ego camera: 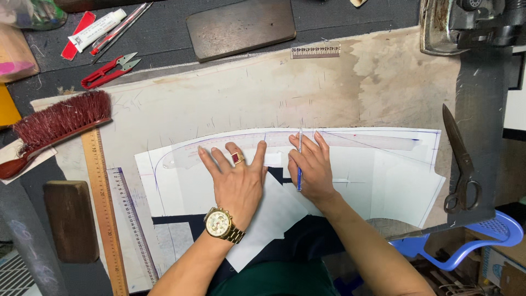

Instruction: The person traces lines on a fabric piece using a pen and a curved ruler on a workbench. They align the ruler with the pattern edges and mark the fabric, occasionally repositioning items on the table.

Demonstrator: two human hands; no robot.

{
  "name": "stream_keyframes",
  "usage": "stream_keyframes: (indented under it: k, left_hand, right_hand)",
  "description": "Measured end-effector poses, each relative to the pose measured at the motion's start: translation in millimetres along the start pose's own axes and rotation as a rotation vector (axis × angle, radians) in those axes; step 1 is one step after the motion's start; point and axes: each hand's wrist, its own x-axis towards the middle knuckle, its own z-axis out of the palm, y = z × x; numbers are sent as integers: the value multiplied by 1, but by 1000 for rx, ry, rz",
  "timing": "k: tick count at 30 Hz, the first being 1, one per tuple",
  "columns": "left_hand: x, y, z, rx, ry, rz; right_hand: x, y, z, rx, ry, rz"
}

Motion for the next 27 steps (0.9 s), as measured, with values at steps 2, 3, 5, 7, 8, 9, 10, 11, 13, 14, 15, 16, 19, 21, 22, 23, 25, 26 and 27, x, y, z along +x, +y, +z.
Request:
stream_keyframes:
  k: [2,3,5,7,8,9,10,11,13,14,15,16,19,21,22,23,25,26,27]
  left_hand:
    - [3,0,-6,0,-50,-6]
    - [4,1,-10,-2,-100,-11]
    - [6,4,-5,16,-101,1]
    - [8,11,-5,32,-103,12]
    - [9,16,-7,30,-122,22]
    - [11,21,-9,28,-141,32]
    - [11,23,-9,30,-137,33]
    - [12,25,-9,27,-139,29]
    - [13,28,-10,25,-138,32]
    - [13,28,-9,40,-141,32]
    - [13,28,-9,54,-143,33]
    - [13,28,-8,56,-144,35]
    - [13,29,-6,49,-151,33]
    - [12,28,-6,64,-130,40]
    - [12,28,-5,63,-129,38]
    - [12,27,-5,62,-121,48]
    - [12,25,-4,59,-108,50]
    - [11,25,-2,54,-104,57]
    - [10,25,-1,50,-100,64]
  right_hand:
    - [0,0,1,-12,5,-6]
    - [0,0,1,-26,8,-10]
    - [3,-2,-1,-18,15,-6]
    - [2,-3,-2,-10,19,-2]
    - [2,-2,-1,-4,24,-5]
    - [2,-1,0,1,29,-9]
    - [3,-3,-1,0,33,-10]
    - [5,-4,-3,3,41,-10]
    - [6,-3,-4,0,54,-8]
    - [5,-2,-4,36,71,-1]
    - [3,-1,-3,71,88,5]
    - [5,-3,-8,71,90,8]
    - [10,-7,-18,206,122,61]
    - [12,-6,-23,397,215,166]
    - [15,-8,-28,397,214,163]
    - [19,-11,-33,447,245,241]
    - [30,-17,-47,499,272,309]
    - [37,-20,-57,524,238,370]
    - [43,-24,-66,548,203,432]
